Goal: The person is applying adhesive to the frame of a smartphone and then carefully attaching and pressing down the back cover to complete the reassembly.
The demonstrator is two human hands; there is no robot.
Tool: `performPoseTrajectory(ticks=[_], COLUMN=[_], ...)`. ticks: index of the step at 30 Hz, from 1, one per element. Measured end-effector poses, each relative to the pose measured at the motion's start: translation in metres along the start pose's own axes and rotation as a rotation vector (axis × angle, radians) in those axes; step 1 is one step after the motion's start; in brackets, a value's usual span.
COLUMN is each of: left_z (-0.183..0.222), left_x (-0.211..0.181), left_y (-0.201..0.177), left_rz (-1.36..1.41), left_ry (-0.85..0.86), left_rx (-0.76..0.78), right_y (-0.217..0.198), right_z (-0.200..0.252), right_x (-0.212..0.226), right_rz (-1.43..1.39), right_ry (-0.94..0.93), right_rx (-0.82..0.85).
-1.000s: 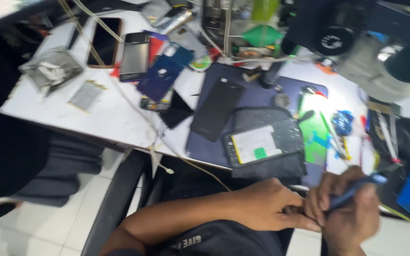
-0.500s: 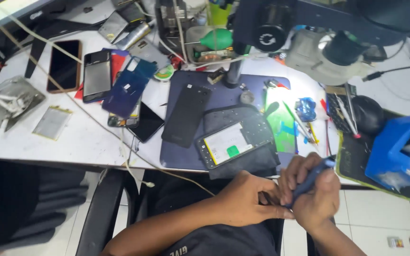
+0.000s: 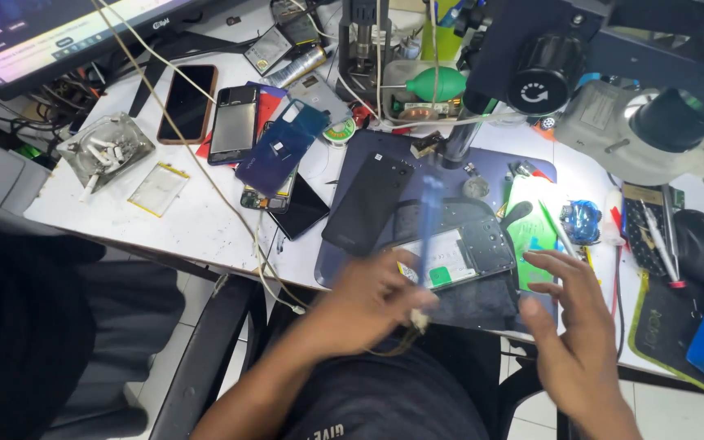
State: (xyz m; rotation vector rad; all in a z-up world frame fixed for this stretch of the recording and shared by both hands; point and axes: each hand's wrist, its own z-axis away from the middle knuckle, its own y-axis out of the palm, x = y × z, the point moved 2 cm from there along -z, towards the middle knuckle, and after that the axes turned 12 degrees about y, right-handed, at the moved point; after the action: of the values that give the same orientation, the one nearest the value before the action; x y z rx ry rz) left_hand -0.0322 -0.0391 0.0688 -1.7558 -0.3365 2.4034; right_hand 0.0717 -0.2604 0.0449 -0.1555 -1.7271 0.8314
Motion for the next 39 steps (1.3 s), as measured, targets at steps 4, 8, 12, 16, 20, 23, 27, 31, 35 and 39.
performPoseTrajectory(ticks=[4, 8, 12, 16, 20, 23, 27, 31, 35, 39], left_z=[-0.009, -0.019, -0.032, -0.068, -0.187, -0.271, -0.347, -0.332, -0.334, -0.269], left_x=[0.052, 0.081, 0.093, 0.054, 0.071, 0.097, 0.143, 0.115, 0.132, 0.093], left_y=[-0.064, -0.095, -0.104, -0.140, -0.221, -0.279, -0.321, -0.307, -0.339, -0.317], left_rz=[-0.213, -0.636, -0.735, -0.810, -1.028, -1.180, -1.394, -1.567, -1.623, -1.179], left_ry=[0.026, -0.065, -0.065, -0.221, 0.056, 0.177, 0.141, 0.057, 0.157, 0.430], left_rx=[-0.287, -0.326, -0.279, -0.294, -0.691, -0.822, -0.573, -0.419, -0.691, -0.876], right_y=[-0.001, 0.003, 0.002, 0.005, 0.011, 0.013, 0.006, 0.005, 0.006, -0.002], right_z=[-0.007, -0.009, -0.011, -0.020, -0.031, -0.038, -0.042, -0.045, -0.044, -0.042], right_x=[-0.001, -0.001, -0.004, -0.010, -0.023, -0.022, -0.019, -0.016, -0.016, -0.020], right_rz=[0.048, 0.070, 0.167, 0.120, 0.097, 0.095, 0.061, 0.062, 0.008, -0.102], right_ry=[-0.052, -0.063, -0.019, 0.026, -0.010, -0.096, -0.182, -0.157, -0.216, -0.241], right_rx=[-0.022, -0.006, -0.053, -0.021, -0.094, -0.199, -0.265, -0.285, -0.243, -0.259])
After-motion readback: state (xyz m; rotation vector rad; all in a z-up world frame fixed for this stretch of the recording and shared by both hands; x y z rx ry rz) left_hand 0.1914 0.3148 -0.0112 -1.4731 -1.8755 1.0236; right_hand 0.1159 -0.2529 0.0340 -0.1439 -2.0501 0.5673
